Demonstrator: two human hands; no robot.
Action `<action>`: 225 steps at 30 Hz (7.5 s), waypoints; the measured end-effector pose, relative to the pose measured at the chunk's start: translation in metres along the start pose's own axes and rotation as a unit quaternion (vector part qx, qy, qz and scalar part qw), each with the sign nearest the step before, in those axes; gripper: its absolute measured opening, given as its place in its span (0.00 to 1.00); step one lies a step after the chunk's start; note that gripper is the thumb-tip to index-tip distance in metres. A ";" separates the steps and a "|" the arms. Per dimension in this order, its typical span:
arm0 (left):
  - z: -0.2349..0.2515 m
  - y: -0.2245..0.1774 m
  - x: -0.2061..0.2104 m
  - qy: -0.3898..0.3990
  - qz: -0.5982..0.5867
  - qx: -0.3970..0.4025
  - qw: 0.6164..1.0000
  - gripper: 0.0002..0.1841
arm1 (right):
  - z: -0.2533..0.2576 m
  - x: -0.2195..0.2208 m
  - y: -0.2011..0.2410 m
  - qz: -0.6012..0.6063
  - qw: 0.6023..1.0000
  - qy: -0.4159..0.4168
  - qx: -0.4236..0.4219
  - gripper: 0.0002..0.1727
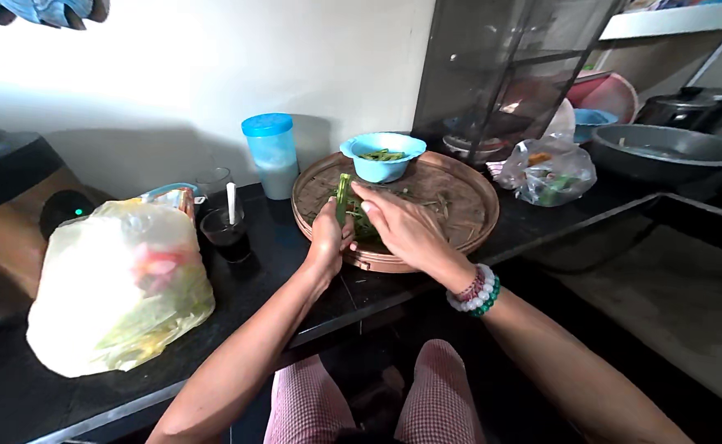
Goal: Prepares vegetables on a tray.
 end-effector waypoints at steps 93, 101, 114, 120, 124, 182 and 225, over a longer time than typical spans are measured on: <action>-0.012 -0.002 0.012 0.120 -0.056 -0.069 0.989 0.26 | 0.014 -0.027 -0.062 0.004 0.996 -0.073 0.043 0.25; -0.003 0.000 0.003 0.061 0.261 0.095 0.959 0.18 | 0.029 -0.039 -0.074 -0.045 0.988 0.038 0.141 0.23; -0.004 0.003 0.003 0.082 0.333 0.126 0.931 0.22 | -0.012 -0.045 -0.023 0.128 0.990 -0.027 0.060 0.30; -0.008 0.001 0.007 0.099 0.296 0.129 0.941 0.20 | -0.008 -0.022 -0.004 0.147 0.989 0.015 0.025 0.31; -0.008 0.001 0.006 0.093 0.318 0.133 0.934 0.21 | -0.011 -0.022 -0.008 0.165 0.985 0.005 0.050 0.32; -0.014 0.000 0.001 0.143 0.012 0.052 0.988 0.20 | 0.012 -0.029 0.023 -0.091 0.985 -0.036 -0.142 0.11; -0.002 0.001 -0.002 0.073 0.197 0.115 0.971 0.17 | -0.004 -0.005 -0.016 -0.087 0.994 -0.043 -0.055 0.24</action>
Point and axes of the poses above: each hand's wrist, its own z-axis towards the middle knuckle, its own x-axis out of the palm, y = z × x, the point moved 3 cm from there along z, towards the middle knuckle, and after that the axes turned 10 degrees about z, right-handed, at the moved point
